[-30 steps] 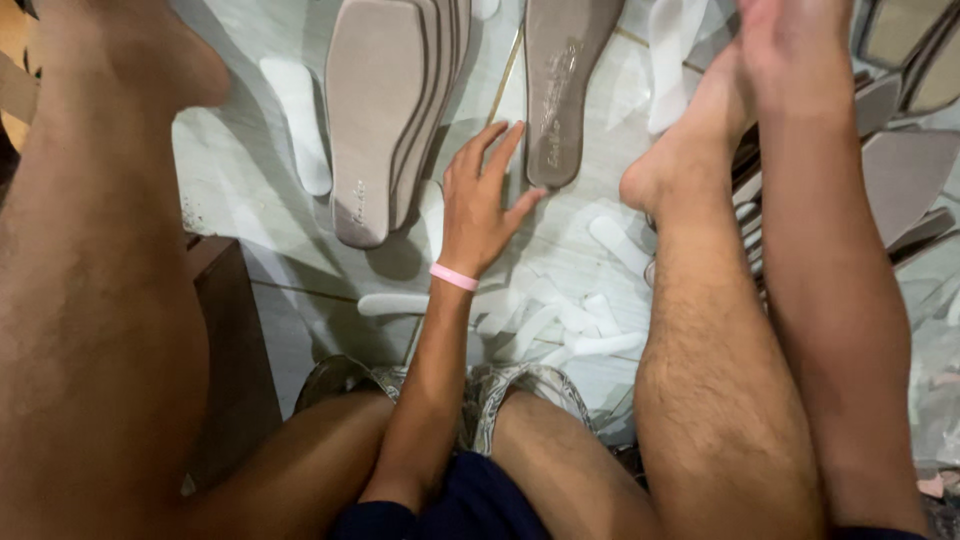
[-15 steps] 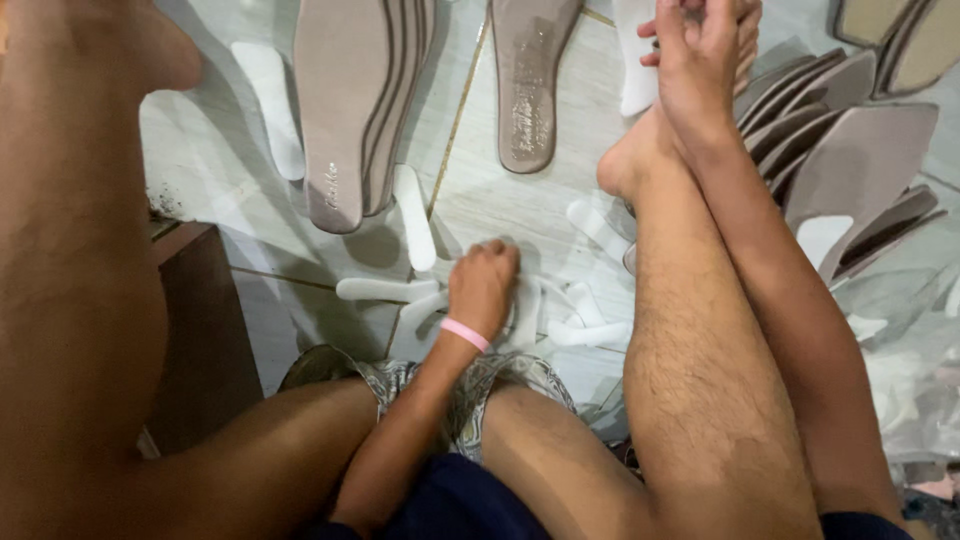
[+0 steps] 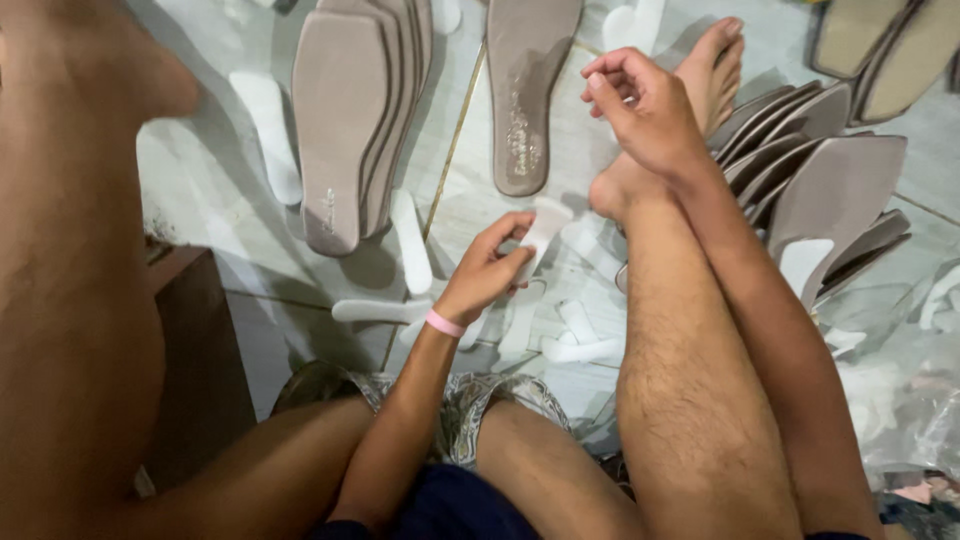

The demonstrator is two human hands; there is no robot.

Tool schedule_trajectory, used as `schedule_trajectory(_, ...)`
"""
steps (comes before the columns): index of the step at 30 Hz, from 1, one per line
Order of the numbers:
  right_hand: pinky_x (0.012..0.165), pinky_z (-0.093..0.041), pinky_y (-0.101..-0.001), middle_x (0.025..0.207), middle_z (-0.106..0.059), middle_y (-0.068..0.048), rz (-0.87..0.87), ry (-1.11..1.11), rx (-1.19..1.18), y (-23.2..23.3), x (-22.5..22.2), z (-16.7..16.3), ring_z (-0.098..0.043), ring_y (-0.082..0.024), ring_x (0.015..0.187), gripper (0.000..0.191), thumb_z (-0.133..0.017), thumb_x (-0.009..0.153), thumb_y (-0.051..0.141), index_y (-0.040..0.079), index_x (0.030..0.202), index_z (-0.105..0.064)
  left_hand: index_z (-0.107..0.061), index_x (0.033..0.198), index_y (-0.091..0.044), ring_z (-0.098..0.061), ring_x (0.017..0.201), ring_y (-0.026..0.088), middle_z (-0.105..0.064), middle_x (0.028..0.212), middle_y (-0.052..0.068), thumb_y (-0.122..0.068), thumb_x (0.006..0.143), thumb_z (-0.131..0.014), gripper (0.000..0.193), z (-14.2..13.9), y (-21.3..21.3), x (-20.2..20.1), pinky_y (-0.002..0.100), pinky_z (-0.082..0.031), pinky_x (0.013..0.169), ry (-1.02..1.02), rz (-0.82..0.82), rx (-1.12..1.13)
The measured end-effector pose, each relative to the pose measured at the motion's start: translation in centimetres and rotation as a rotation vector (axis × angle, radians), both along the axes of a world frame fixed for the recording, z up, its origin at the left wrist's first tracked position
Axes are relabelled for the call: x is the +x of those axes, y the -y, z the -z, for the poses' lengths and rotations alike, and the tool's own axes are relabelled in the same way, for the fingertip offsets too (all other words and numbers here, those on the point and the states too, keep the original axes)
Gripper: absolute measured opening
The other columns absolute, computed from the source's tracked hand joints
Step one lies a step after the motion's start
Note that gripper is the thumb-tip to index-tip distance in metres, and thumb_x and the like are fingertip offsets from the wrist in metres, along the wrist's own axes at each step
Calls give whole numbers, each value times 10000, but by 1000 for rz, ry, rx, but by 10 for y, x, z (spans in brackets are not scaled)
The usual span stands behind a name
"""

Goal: The person applies glue to the heel area of a shoe insole using a brush, then places a white foam insert onto the glued area and presses it down. This process is repeated for multiple insoles.

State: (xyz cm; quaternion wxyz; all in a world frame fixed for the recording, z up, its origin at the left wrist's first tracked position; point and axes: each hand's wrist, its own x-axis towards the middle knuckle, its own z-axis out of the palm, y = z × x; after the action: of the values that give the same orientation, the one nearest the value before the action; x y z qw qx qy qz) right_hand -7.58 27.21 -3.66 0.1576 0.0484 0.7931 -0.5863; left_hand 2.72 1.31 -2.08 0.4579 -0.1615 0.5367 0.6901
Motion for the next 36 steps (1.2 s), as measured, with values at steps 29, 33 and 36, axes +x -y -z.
schedule_trajectory(29,832,-583,-261,1041,-737,-76,-150,-60,231,-4,18,-3,-711,-126,938,153,-636,1149,114,-19,1220,-664,-628,1103,-70,-657,971,355,-647,1070,136,-222,964,-729,229,-55,52,32,505,-511,836,-732,510,-934)
schedule_trajectory(33,841,-589,-252,1049,-735,-68,-157,-65,215,-2,20,-6,-717,-115,936,158,-616,1125,93,-17,1231,-657,-596,1131,-39,-651,996,368,-622,1090,155,-114,833,-742,341,-50,60,67,450,-545,748,-823,721,-966)
schedule_trajectory(36,810,-577,-261,1027,-745,-72,-137,-82,262,-4,22,-4,-715,-121,913,148,-642,1151,114,-13,1217,-676,-585,1158,-7,-638,994,372,-616,1116,180,-117,698,-732,496,-39,56,79,450,-537,728,-993,690,-974)
